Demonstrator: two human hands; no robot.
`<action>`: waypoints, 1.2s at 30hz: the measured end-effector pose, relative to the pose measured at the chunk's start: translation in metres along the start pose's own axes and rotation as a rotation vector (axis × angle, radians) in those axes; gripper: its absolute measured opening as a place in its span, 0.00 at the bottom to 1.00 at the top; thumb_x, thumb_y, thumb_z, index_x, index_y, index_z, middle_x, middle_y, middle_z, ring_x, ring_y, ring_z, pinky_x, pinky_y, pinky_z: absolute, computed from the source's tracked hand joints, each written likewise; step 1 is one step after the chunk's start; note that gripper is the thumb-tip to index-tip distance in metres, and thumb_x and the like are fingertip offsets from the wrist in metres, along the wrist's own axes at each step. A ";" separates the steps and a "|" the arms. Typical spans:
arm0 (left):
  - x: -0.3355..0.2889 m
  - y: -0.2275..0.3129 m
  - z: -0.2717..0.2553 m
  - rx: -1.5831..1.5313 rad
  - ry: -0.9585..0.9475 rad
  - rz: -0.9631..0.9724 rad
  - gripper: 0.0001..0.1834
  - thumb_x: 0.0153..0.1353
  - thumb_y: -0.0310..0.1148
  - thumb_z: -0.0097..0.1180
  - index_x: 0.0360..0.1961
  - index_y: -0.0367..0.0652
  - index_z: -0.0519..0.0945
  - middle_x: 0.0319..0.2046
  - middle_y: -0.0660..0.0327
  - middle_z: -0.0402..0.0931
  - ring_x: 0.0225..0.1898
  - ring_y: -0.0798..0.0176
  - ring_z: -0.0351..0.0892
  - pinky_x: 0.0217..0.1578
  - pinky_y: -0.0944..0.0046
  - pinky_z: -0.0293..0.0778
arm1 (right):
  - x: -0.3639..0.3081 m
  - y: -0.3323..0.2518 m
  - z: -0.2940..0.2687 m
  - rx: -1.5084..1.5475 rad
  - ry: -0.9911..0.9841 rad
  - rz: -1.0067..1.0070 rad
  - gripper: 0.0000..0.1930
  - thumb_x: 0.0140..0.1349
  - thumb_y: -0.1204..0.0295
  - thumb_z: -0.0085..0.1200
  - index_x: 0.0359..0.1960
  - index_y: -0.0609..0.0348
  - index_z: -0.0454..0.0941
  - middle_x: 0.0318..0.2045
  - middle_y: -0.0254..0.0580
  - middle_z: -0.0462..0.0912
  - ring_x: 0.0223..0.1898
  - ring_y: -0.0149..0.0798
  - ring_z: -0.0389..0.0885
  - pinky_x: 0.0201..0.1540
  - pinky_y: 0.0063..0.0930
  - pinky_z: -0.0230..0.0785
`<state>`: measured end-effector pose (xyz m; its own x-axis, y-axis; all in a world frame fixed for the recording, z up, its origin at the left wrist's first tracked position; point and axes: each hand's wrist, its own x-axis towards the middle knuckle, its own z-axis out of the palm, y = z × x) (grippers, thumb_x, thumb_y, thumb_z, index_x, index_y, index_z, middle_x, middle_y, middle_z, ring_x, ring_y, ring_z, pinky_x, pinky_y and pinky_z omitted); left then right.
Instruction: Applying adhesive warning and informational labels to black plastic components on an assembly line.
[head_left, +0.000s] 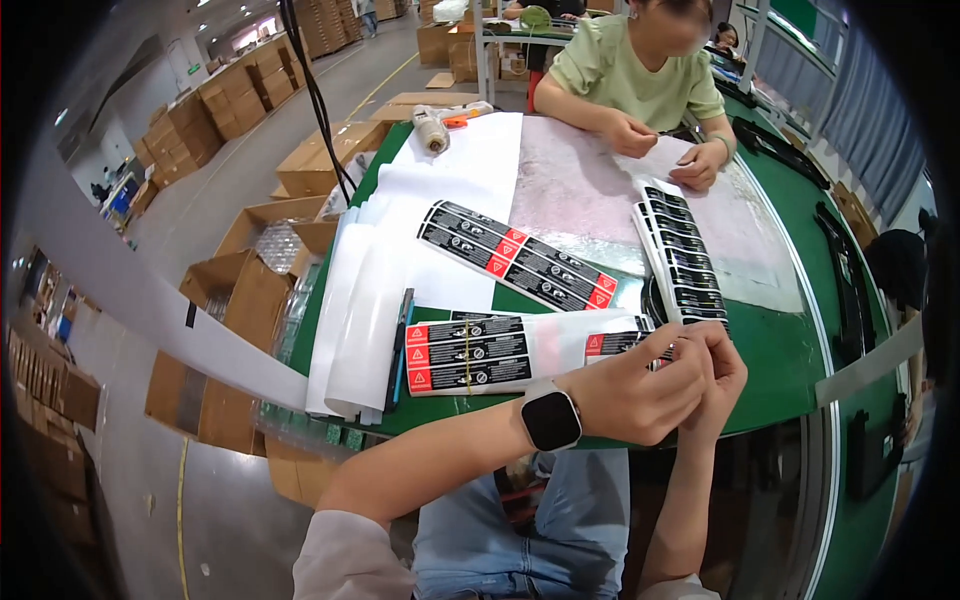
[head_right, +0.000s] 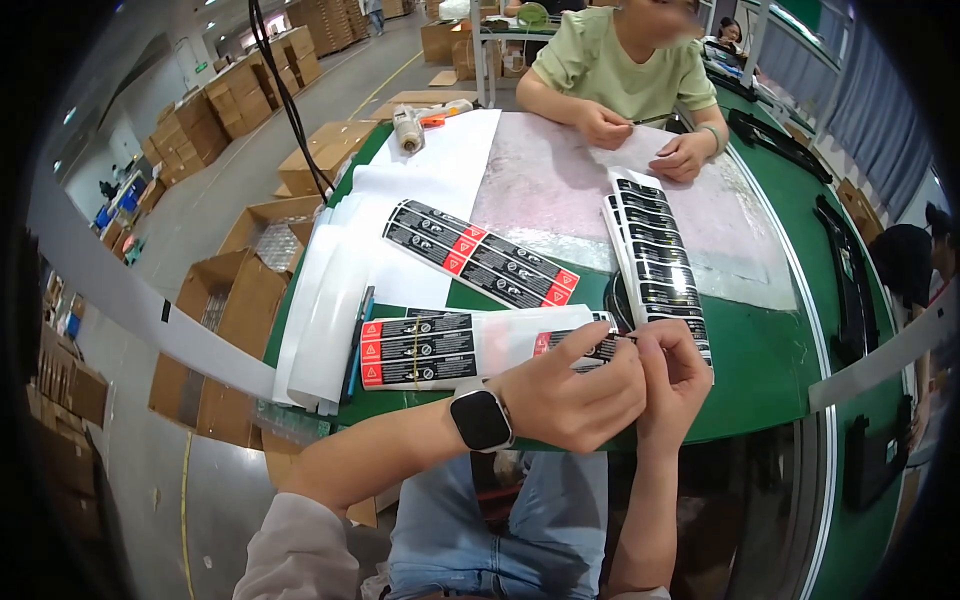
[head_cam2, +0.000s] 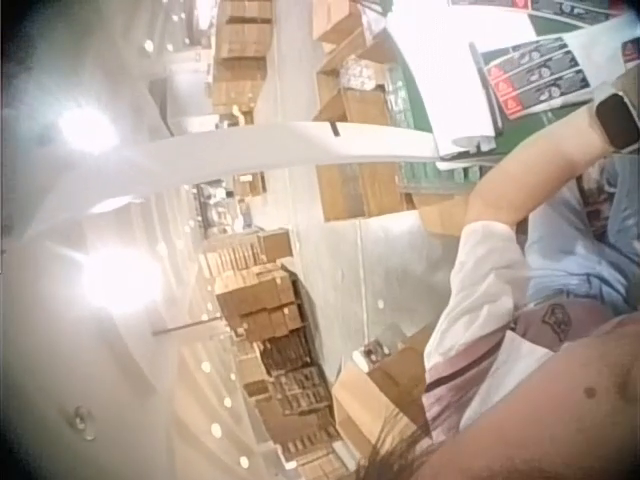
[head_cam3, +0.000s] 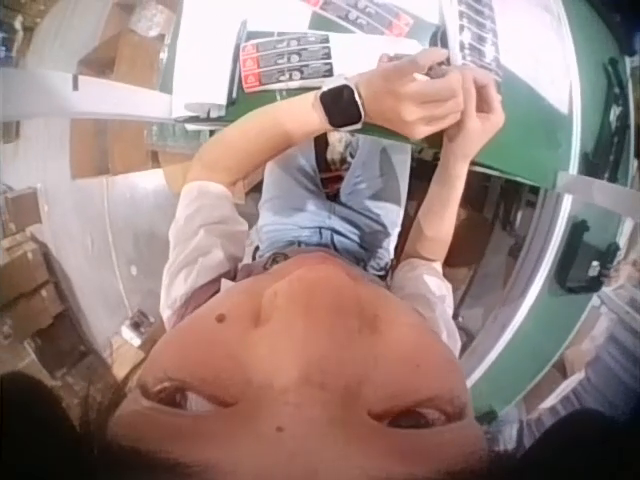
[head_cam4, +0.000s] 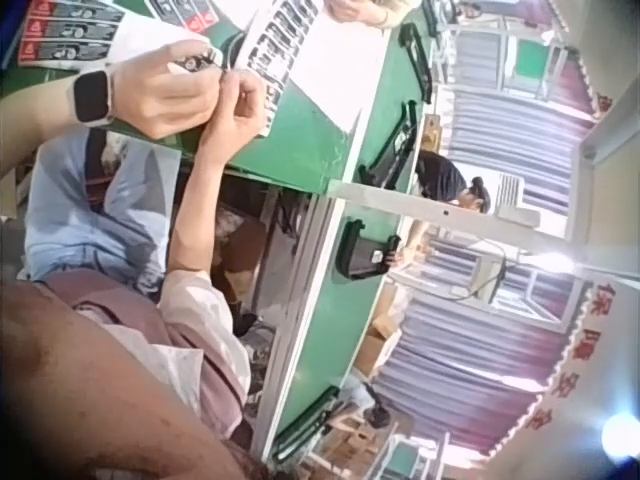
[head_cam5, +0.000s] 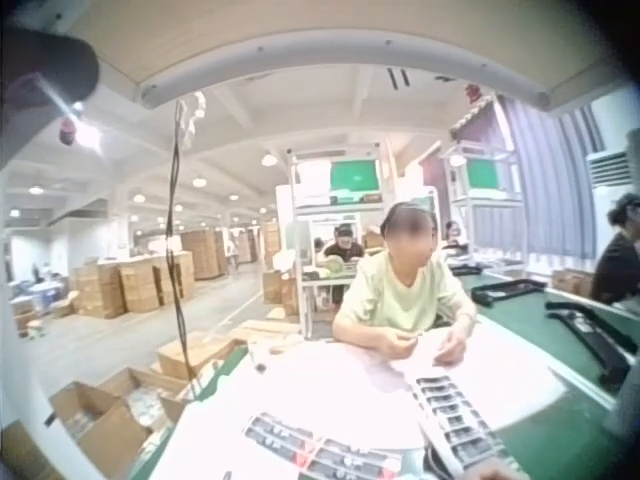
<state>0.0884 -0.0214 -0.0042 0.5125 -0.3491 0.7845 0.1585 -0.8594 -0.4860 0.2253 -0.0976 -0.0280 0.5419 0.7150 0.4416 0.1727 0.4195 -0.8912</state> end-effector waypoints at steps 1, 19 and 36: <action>0.000 0.000 0.000 0.006 -0.018 0.001 0.08 0.50 0.32 0.55 0.29 0.41 0.81 0.30 0.62 0.77 0.41 0.62 0.77 0.52 0.47 0.70 | -0.001 -0.001 0.001 0.003 0.009 -0.006 0.04 0.63 0.82 0.52 0.29 0.67 0.75 0.31 0.35 0.76 0.34 0.25 0.73 0.40 0.18 0.64; -0.010 -0.021 0.007 -0.152 -0.043 -0.435 0.07 0.46 0.31 0.62 0.28 0.44 0.78 0.38 0.62 0.72 0.45 0.59 0.75 0.55 0.40 0.62 | -0.037 -0.132 0.024 0.992 -0.376 -0.178 0.23 0.73 0.60 0.42 0.65 0.54 0.60 0.65 0.56 0.62 0.59 0.47 0.69 0.59 0.45 0.64; -0.018 -0.024 -0.001 -0.197 -0.134 -0.479 0.05 0.49 0.30 0.60 0.27 0.43 0.77 0.35 0.61 0.72 0.42 0.59 0.74 0.54 0.43 0.62 | -0.032 -0.153 0.030 0.788 -0.961 -0.083 0.21 0.74 0.60 0.42 0.64 0.47 0.55 0.55 0.36 0.67 0.31 0.37 0.80 0.48 0.40 0.63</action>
<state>0.0746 0.0051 -0.0059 0.5267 0.1391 0.8386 0.2462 -0.9692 0.0061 0.1569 -0.1682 0.0974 -0.3253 0.6498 0.6870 -0.5427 0.4666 -0.6984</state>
